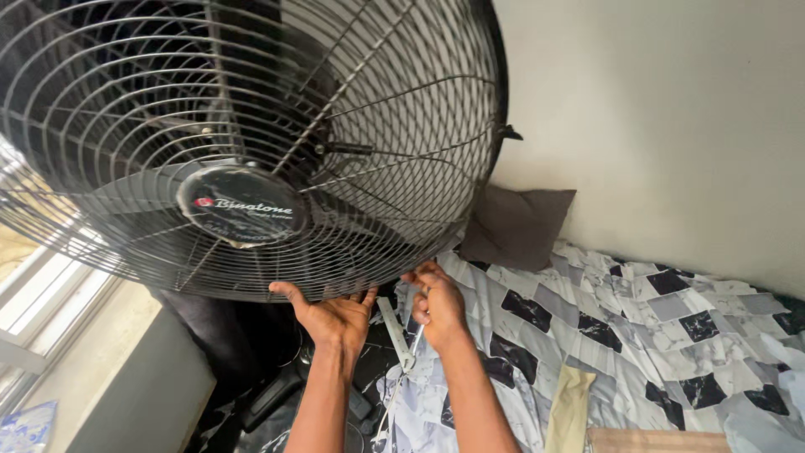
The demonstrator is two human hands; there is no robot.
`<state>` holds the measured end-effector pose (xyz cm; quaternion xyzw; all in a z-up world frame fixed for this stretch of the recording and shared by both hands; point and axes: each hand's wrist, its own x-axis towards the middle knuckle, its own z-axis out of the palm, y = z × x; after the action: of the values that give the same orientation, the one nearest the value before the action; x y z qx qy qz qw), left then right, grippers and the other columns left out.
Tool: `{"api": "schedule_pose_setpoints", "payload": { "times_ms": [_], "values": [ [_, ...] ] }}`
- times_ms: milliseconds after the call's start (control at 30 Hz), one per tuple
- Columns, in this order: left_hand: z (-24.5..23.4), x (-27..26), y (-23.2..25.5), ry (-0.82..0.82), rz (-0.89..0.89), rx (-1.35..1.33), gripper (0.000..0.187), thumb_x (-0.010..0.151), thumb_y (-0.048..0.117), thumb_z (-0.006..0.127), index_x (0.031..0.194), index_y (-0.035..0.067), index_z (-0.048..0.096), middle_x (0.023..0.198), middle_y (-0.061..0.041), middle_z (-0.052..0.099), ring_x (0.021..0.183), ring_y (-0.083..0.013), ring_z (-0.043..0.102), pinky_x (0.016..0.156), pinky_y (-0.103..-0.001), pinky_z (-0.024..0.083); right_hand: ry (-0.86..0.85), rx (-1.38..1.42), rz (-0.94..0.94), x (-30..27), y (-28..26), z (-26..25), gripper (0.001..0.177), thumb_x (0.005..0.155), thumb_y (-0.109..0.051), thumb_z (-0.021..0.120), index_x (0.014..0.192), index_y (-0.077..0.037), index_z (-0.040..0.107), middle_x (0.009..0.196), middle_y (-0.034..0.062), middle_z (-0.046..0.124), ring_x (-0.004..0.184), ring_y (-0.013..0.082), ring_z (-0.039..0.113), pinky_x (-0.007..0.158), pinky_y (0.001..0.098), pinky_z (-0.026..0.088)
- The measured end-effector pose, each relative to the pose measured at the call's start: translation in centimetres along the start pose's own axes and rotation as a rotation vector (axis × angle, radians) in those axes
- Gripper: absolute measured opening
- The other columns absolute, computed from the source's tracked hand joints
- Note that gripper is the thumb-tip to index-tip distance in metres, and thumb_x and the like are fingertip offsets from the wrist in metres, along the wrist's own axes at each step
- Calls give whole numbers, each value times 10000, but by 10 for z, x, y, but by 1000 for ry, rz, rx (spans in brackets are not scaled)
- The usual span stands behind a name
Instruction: The person uses a wrench to tighten bolts on the front cage of a standing fan. They work around the perimeter of the fan cage, securing multiple fasteners to reattach the protective grill.
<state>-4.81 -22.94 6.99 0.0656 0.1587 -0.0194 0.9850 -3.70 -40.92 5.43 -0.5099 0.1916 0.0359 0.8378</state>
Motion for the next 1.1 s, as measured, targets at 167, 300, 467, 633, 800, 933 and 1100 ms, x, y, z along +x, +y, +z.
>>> {"api": "schedule_pose_setpoints", "payload": {
  "times_ms": [167,300,467,633,800,933,1100],
  "values": [
    [8,7,-29,-28,124,-13,1292,507,921,611,1539,185,360,1538,-121,432,1271,-360,483,1073,-641,399,-24,38,98,2,-6,3,185,969,-155,508,1115,-174,621,940,52,676,472,52,366,351,209,261],
    [3,16,-54,3,181,-97,1281,548,925,609,1518,117,386,1362,-168,502,1134,-334,535,1004,-601,492,-155,-31,131,14,-16,-8,150,974,-148,561,1119,-118,584,967,59,690,496,55,390,360,206,269],
    [2,30,-57,67,169,-163,1331,560,972,541,1479,20,396,1199,-212,559,973,-349,590,913,-580,541,-37,-89,138,50,-5,-30,517,815,59,468,1289,-114,582,984,99,685,610,116,485,462,249,370],
    [-1,32,-57,-10,202,-107,1326,552,999,548,1481,62,420,1169,-167,540,940,-318,574,902,-562,528,-233,-58,143,58,-17,-45,519,775,149,461,1263,4,562,1079,201,708,772,209,653,659,303,516],
    [10,32,-58,129,225,-123,1290,492,965,513,1435,88,442,1218,-193,546,976,-342,588,908,-585,540,-225,-168,61,20,-62,-41,386,895,45,513,1261,-27,611,1132,213,720,827,213,743,765,317,614],
    [6,35,-59,83,223,-125,1302,497,994,522,1414,69,490,1182,-157,586,928,-296,595,870,-540,550,-258,-402,175,27,-62,-52,377,926,-14,594,1297,-68,636,1070,180,762,603,155,565,482,296,430],
    [2,39,-60,28,224,-134,1267,506,995,552,1347,48,539,1038,-147,613,866,-289,612,832,-505,570,-293,-217,92,35,-77,-70,350,954,-128,568,1290,-88,660,912,121,682,568,126,519,469,286,433]
  ]
}}
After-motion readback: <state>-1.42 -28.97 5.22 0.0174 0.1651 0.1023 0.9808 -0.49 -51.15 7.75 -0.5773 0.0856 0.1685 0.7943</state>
